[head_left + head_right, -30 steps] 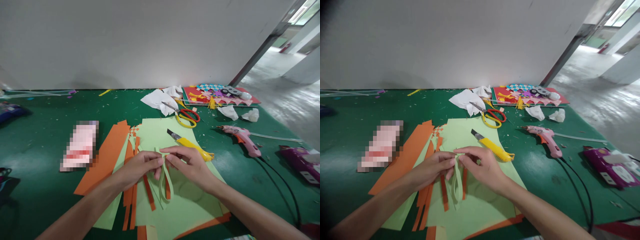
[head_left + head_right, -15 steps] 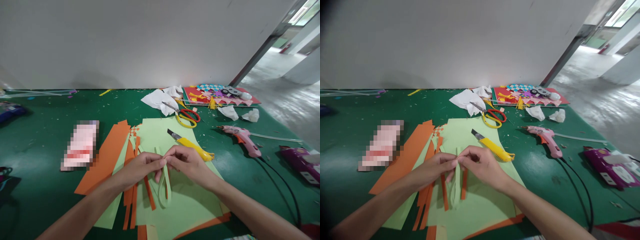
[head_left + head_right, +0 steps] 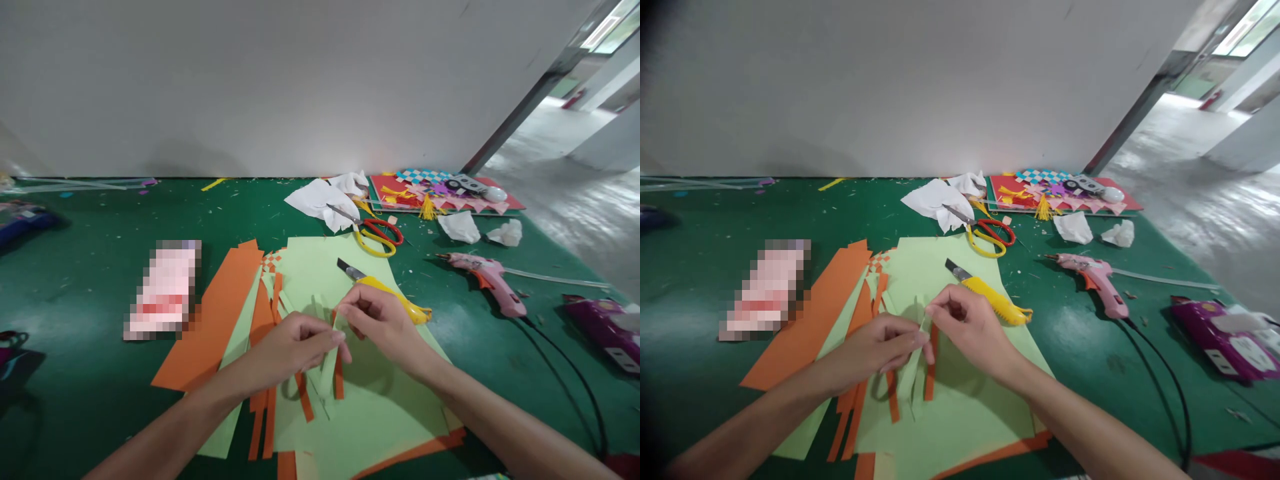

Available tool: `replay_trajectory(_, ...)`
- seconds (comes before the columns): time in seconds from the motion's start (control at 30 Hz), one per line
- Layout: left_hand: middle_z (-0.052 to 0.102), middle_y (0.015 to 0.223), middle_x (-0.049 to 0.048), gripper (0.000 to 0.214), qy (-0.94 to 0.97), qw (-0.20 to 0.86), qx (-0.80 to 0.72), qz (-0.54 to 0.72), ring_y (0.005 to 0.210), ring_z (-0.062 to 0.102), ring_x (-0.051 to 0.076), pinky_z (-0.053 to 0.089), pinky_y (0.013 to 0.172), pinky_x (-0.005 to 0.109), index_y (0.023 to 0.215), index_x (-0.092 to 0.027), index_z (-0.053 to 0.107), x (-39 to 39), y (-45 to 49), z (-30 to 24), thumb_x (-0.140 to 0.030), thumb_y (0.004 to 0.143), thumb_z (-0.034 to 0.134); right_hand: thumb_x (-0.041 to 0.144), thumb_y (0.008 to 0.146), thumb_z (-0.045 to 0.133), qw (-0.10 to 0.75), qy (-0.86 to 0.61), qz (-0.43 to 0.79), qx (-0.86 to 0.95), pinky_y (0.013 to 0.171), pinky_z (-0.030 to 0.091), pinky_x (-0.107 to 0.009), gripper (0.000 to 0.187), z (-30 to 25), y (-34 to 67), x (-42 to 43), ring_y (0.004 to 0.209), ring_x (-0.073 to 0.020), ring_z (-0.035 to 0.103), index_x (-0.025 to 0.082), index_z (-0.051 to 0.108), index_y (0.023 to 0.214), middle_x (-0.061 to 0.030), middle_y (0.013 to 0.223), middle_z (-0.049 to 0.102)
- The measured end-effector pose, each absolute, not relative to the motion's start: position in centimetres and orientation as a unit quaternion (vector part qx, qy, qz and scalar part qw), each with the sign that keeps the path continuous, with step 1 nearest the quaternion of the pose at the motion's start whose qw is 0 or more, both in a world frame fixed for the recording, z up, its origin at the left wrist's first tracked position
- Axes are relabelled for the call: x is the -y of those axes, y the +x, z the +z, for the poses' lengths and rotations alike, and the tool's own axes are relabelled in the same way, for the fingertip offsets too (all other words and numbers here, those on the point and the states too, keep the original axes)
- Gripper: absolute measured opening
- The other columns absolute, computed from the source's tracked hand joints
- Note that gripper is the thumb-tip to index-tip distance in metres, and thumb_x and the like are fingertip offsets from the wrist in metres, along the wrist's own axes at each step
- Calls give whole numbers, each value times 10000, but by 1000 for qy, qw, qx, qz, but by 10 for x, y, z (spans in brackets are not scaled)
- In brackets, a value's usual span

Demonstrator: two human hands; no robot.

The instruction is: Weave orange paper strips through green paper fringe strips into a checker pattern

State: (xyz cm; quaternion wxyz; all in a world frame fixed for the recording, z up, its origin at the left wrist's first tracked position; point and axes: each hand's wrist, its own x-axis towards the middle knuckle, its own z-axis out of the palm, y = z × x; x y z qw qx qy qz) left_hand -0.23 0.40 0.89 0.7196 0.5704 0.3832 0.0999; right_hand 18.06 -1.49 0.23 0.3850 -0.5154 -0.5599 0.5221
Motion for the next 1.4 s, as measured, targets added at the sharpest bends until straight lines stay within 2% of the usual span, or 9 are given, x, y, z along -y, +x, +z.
replay_trajectory(0.3, 294, 501, -84, 380, 576, 712, -393, 79, 442, 224, 72, 150, 430, 235, 717, -158, 643, -1, -2, 8, -493, 861, 537, 385, 860, 590, 404, -514, 539, 530, 465, 306, -228, 240, 3, 184, 13, 493, -87, 380, 177, 549, 749, 59, 537, 428)
replay_trajectory(0.5, 253, 557, -86, 416, 583, 702, -392, 116, 494, 220, 72, 171, 447, 222, 575, -186, 376, -1, 0, 7, -435, 833, 589, 369, 867, 587, 413, -499, 534, 544, 485, 312, -230, 230, 2, 180, 17, 515, -85, 393, 176, 552, 747, 57, 571, 424)
replay_trajectory(0.63, 323, 553, -73, 328, 584, 700, -402, 84, 494, 277, 80, 187, 447, 229, 650, -173, 533, -1, -2, 7, -433, 849, 557, 369, 872, 580, 417, -498, 533, 543, 488, 316, -232, 235, 2, 179, 18, 517, -87, 401, 177, 547, 742, 55, 575, 430)
replay_trajectory(0.73, 293, 547, -75, 339, 592, 692, -408, 65, 490, 271, 82, 181, 448, 234, 693, -165, 596, -1, -4, 8, -468, 842, 563, 360, 875, 575, 414, -498, 533, 545, 489, 314, -232, 227, 2, 179, 18, 516, -87, 398, 177, 549, 743, 58, 571, 427)
replay_trajectory(0.93, 283, 554, -85, 335, 604, 683, -407, 53, 476, 254, 76, 179, 438, 227, 687, -184, 479, 0, -1, 11, -470, 848, 544, 353, 874, 582, 406, -493, 543, 546, 484, 308, -225, 224, 1, 178, 17, 519, -81, 399, 174, 556, 742, 57, 580, 433)
replay_trajectory(1.13, 243, 569, -87, 416, 627, 661, -409, 46, 479, 235, 72, 186, 436, 224, 650, -198, 363, 0, -1, 13, -524, 856, 518, 350, 869, 589, 406, -497, 541, 544, 486, 310, -222, 218, 0, 178, 17, 519, -79, 396, 173, 559, 745, 57, 580, 434)
replay_trajectory(1.4, 340, 590, -71, 420, 615, 662, -428, 26, 507, 310, 87, 255, 468, 229, 678, -185, 446, 1, -2, 8, -556, 874, 458, 342, 867, 591, 402, -501, 538, 545, 480, 305, -220, 209, 1, 178, 17, 518, -78, 393, 175, 561, 743, 57, 582, 435)
